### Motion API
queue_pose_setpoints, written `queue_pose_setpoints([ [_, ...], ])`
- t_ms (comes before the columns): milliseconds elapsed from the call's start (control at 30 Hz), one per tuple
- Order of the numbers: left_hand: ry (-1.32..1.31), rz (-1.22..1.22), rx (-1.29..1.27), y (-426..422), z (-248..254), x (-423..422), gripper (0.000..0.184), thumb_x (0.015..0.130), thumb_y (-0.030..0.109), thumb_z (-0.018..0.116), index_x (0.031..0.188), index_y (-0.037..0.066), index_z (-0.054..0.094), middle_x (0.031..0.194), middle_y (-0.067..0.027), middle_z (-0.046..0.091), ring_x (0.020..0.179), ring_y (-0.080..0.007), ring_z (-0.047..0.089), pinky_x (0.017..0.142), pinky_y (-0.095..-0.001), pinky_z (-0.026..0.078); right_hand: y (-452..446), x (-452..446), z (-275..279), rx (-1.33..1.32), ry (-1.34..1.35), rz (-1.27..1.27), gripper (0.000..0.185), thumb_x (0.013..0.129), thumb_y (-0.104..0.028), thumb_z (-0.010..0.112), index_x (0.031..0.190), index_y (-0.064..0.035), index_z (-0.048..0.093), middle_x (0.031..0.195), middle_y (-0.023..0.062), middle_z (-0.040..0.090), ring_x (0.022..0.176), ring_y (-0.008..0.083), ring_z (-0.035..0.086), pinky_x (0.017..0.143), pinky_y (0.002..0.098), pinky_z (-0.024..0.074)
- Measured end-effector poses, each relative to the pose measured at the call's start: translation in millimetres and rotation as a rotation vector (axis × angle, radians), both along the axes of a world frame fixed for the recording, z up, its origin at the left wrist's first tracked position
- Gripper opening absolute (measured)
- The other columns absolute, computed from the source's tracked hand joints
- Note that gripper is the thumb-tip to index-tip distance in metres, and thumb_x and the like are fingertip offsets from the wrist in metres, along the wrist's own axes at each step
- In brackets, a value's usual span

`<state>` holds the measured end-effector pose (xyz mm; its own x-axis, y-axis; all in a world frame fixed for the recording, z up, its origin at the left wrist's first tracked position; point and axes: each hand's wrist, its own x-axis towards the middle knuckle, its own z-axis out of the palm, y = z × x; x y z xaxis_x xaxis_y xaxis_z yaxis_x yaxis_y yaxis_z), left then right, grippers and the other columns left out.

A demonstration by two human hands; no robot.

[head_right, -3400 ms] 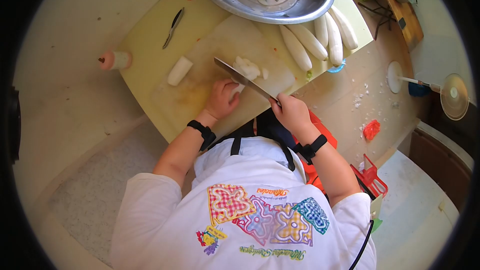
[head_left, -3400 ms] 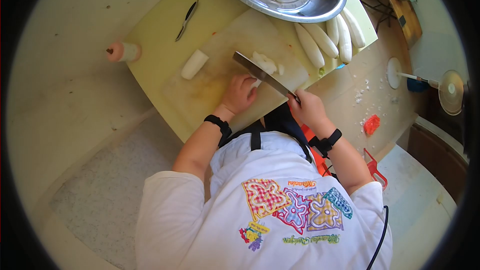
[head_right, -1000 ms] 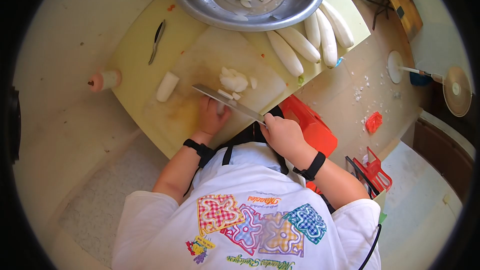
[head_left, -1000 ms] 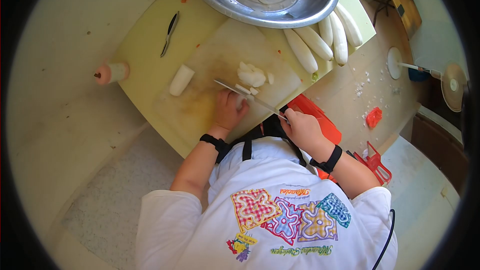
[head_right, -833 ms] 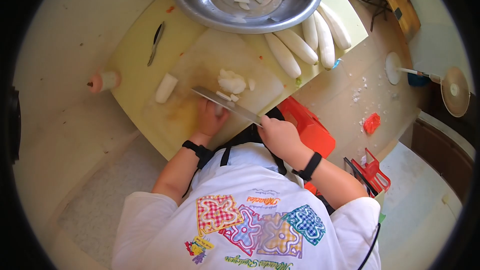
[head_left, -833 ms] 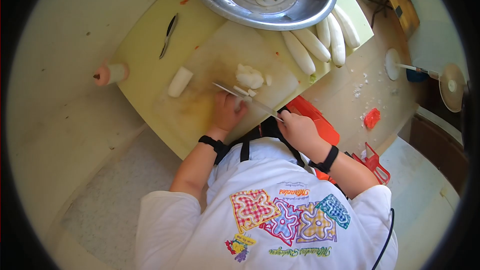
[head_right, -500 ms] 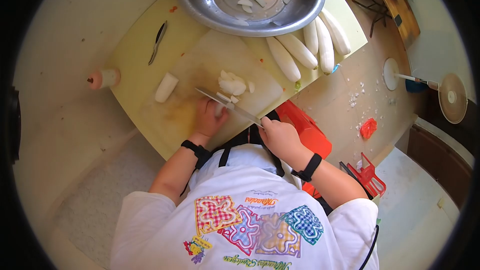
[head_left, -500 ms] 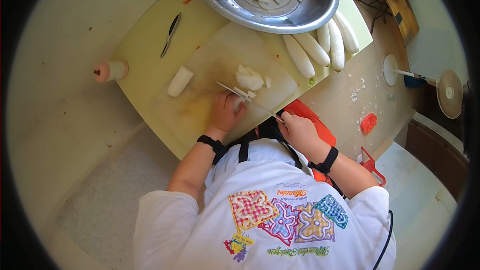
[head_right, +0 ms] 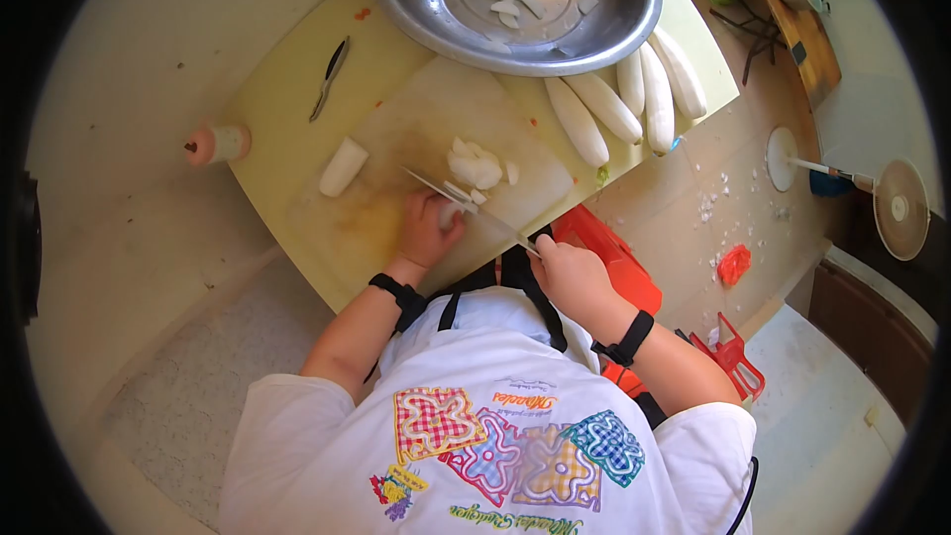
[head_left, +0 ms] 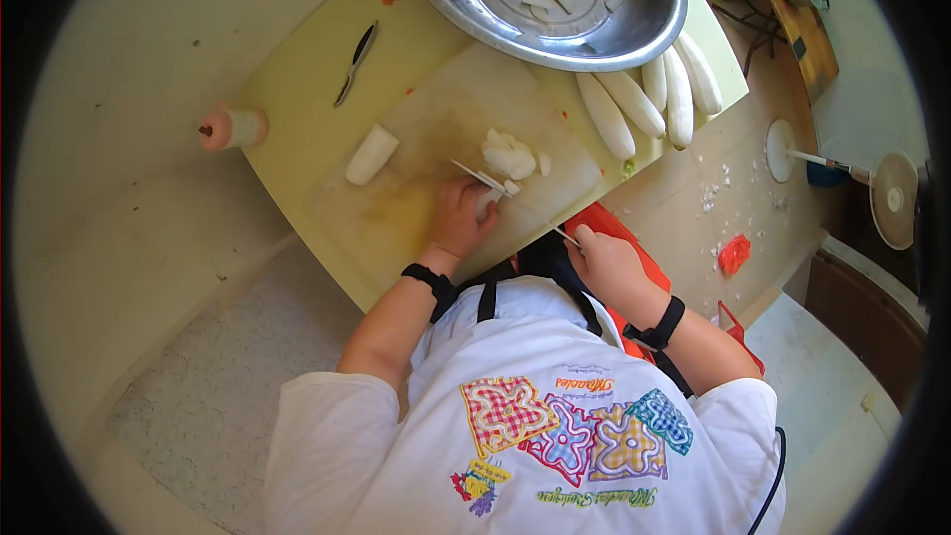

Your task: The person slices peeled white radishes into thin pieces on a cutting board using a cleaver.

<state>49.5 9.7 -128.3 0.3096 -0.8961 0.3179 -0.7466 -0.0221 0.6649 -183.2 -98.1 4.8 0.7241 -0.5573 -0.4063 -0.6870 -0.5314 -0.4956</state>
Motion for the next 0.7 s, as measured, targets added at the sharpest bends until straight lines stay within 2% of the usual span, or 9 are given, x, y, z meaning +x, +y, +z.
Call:
queue_pose_setpoints([
  [100,-0.015,0.004,0.014,3,1,-2,0.035,0.074,0.008,0.074,0.107,0.007,0.061,0.110,-0.0143,0.061,0.101,-0.0359,0.057,0.088,-0.0450,0.049,5,3,-11,-0.051,-0.071,0.012,0.019,0.096,-0.020,0.061,0.091,-0.0033,0.052,0.067,0.0173,0.063,0.061,0.0375,0.063,0.055,0.0489,0.0504],
  [233,0.007,0.000,0.014,1,4,-1,0.035,0.074,0.008,0.074,0.107,0.008,0.061,0.110,-0.0141,0.060,0.102,-0.0362,0.057,0.088,-0.0448,0.049,3,6,-1,-0.023,-0.017,0.006,0.020,0.096,-0.020,0.060,0.091,-0.0028,0.051,0.067,0.0173,0.063,0.061,0.0381,0.063,0.055,0.0488,0.0510],
  [300,0.002,-0.004,0.021,3,2,1,0.036,0.074,0.008,0.074,0.107,0.008,0.061,0.111,-0.0141,0.060,0.102,-0.0362,0.057,0.088,-0.0446,0.049,5,7,-1,-0.019,-0.012,-0.037,0.024,0.097,-0.020,0.062,0.084,-0.0035,0.050,0.061,0.0195,0.058,0.058,0.0402,0.061,0.054,0.0502,0.0485],
  [400,-0.023,-0.006,0.013,3,-1,0,0.036,0.074,0.008,0.074,0.107,0.008,0.061,0.111,-0.0140,0.060,0.101,-0.0362,0.057,0.088,-0.0445,0.049,7,10,-8,-0.046,-0.070,-0.023,0.024,0.097,-0.020,0.061,0.084,-0.0032,0.050,0.062,0.0198,0.059,0.058,0.0406,0.061,0.055,0.0506,0.0490],
  [633,0.008,-0.011,0.010,2,2,0,0.036,0.074,0.009,0.074,0.107,0.008,0.061,0.110,-0.0143,0.060,0.100,-0.0364,0.057,0.087,-0.0449,0.050,0,12,5,-0.015,-0.004,-0.025,0.023,0.097,-0.020,0.061,0.086,-0.0024,0.050,0.063,0.0202,0.060,0.060,0.0414,0.062,0.056,0.0509,0.0496],
  [700,0.004,-0.017,-0.002,1,1,1,0.036,0.074,0.009,0.074,0.107,0.008,0.061,0.110,-0.0143,0.060,0.100,-0.0364,0.057,0.087,-0.0448,0.050,3,11,-6,-0.035,0.018,0.008,0.022,0.097,-0.021,0.060,0.090,-0.0019,0.051,0.067,0.0195,0.062,0.063,0.0378,0.064,0.056,0.0487,0.0522],
])
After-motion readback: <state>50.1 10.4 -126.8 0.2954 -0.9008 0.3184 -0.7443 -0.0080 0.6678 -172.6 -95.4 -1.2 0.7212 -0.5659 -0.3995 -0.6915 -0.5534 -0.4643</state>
